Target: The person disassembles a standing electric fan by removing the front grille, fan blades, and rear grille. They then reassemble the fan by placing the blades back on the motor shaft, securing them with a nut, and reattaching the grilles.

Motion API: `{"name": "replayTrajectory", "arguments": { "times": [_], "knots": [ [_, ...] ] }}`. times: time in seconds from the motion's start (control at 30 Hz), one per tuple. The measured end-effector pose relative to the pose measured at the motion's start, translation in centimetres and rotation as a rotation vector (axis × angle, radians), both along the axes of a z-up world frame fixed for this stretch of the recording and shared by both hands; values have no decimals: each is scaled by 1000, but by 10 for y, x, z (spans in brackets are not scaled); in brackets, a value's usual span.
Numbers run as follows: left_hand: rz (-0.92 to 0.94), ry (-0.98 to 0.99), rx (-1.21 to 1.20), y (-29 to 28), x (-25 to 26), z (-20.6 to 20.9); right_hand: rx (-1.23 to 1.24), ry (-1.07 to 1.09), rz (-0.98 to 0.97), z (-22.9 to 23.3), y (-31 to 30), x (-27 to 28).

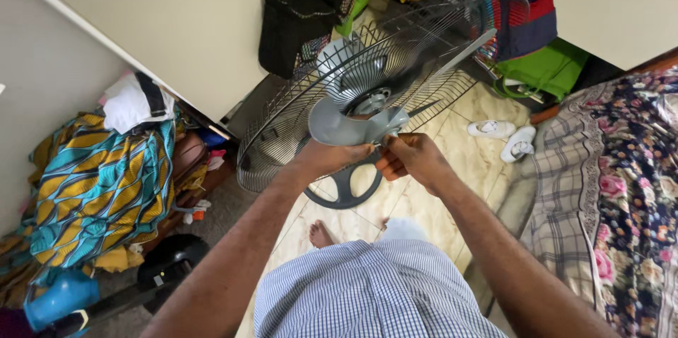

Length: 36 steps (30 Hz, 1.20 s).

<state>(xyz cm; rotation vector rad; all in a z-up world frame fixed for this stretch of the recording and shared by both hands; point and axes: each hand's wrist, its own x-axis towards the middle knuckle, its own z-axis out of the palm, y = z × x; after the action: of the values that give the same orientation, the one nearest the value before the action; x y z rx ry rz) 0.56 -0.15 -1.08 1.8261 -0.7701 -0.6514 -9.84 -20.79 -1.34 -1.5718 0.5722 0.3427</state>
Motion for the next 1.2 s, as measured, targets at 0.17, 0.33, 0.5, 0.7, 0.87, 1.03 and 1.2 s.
{"name": "replayTrajectory", "arguments": {
  "times": [0.17,0.33,0.5,0.7,0.87,1.03,1.2],
  "knots": [
    [198,7,-270,0,-23,-8,49,2,90,-2,-10,-7],
    [459,-88,-174,11,-49,-8,121,30,166,6,-36,-7],
    [961,-205,-22,3,-96,6,101,50,299,15,-61,-6],
    [1293,-530,-15,-26,-155,26,112,-13,488,28,-78,-18],
    [1359,-554,-65,-50,-195,38,142,-81,635,38,-76,-27],
    [1492,-368,-134,-63,-245,55,184,-133,763,57,-52,-46],
    [1555,-251,-273,-57,-288,56,215,-140,861,66,-22,-69]
  ]
}}
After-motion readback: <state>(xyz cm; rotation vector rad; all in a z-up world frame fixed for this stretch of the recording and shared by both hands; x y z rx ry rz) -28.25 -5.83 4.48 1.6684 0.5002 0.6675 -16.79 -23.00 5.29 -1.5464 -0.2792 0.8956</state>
